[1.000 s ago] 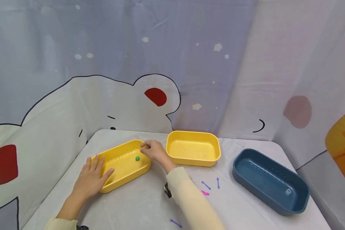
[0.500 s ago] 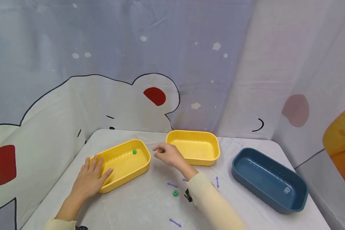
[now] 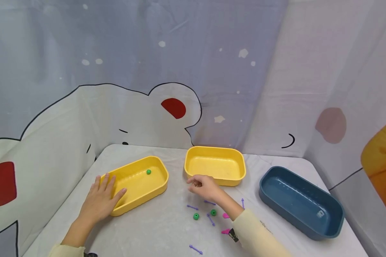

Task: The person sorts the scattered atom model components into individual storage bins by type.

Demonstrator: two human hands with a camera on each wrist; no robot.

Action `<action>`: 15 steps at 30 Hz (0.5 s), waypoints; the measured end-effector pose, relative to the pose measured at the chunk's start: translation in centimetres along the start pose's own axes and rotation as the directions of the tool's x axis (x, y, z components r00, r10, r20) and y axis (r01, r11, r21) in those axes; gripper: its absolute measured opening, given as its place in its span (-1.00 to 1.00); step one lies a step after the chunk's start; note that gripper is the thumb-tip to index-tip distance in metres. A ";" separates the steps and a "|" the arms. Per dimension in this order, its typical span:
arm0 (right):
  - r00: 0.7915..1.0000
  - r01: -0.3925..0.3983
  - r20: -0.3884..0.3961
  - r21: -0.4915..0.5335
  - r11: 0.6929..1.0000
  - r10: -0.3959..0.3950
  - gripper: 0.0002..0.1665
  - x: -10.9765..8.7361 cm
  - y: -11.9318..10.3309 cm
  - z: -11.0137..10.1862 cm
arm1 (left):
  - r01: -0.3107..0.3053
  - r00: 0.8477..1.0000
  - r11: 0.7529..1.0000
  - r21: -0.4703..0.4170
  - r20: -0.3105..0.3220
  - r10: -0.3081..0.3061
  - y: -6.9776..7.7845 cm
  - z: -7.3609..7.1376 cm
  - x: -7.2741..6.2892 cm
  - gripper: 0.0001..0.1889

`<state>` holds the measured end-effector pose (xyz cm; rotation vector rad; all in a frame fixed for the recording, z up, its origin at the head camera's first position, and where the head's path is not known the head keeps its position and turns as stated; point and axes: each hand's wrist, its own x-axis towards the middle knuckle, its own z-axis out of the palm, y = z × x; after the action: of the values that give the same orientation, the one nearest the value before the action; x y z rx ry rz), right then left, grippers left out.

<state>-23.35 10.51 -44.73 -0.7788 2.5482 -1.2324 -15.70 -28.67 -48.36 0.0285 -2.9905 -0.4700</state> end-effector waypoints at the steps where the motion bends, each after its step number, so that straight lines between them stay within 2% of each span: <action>1: 1.000 0.001 0.001 -0.001 1.000 -0.001 -0.78 -0.4 0.2 -0.2 | 0.000 1.000 1.000 -0.001 0.001 0.000 0.0 0.0 0.0 -0.04; 6: 1.000 0.002 -0.011 -0.005 1.000 -0.002 -0.77 -2.5 1.5 -0.9 | -0.004 1.000 1.000 0.001 -0.003 0.004 0.0 0.2 0.0 -0.04; 15: 0.997 -0.074 -0.006 0.000 0.997 0.074 -0.71 -5.5 3.8 -1.6 | -0.006 1.000 1.000 -0.006 -0.008 0.006 0.0 0.3 0.0 -0.04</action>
<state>-20.78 16.49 -46.91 -0.6747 2.5576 -1.2130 -15.79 -28.61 -48.69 0.0211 -2.9809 -0.4767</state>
